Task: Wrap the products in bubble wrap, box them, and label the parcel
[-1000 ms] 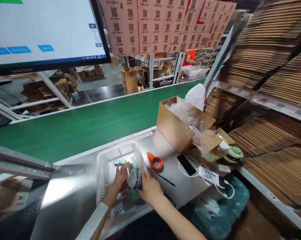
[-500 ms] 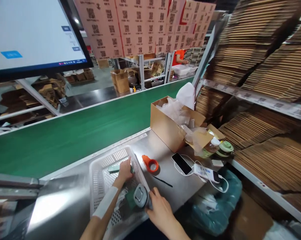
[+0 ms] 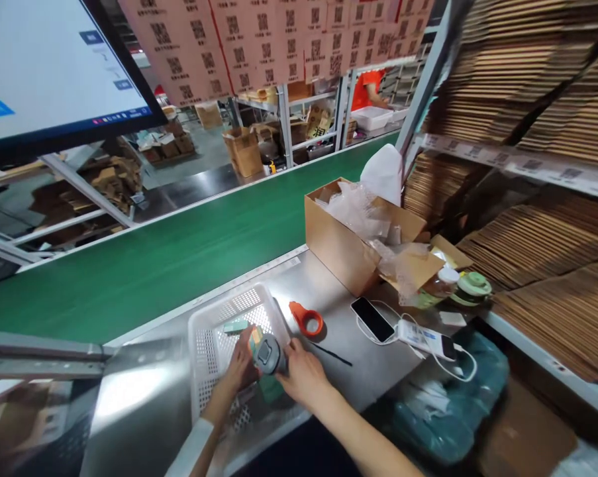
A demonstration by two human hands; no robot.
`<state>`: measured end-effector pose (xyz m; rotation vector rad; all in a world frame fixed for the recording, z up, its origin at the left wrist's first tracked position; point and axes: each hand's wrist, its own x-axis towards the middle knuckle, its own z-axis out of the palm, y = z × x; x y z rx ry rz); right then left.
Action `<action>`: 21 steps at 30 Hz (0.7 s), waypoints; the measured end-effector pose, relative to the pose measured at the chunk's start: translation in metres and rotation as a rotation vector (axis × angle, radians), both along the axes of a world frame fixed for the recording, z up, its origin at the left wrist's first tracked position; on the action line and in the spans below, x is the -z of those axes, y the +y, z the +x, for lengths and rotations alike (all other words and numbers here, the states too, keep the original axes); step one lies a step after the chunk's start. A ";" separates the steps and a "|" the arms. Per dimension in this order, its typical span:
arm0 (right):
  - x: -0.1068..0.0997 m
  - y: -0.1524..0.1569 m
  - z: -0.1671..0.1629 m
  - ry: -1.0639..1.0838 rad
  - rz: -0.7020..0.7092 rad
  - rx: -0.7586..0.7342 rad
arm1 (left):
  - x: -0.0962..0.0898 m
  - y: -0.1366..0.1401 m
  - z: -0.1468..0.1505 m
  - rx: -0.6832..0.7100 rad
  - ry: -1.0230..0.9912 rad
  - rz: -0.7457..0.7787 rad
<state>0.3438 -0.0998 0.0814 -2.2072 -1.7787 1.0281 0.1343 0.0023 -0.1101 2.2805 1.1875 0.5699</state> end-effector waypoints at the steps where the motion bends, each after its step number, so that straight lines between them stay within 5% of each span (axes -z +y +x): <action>1: 0.001 0.000 -0.001 -0.016 -0.017 -0.001 | 0.000 0.002 0.004 0.013 0.003 0.006; 8: 0.014 -0.036 0.027 0.062 -0.027 0.079 | -0.013 0.045 0.029 0.007 0.258 -0.163; 15: 0.030 -0.056 0.031 0.121 0.019 0.164 | -0.030 0.100 -0.027 -0.299 0.403 -0.140; 21: 0.011 -0.020 -0.007 0.122 0.000 0.058 | -0.036 0.062 -0.036 -0.373 0.360 -0.066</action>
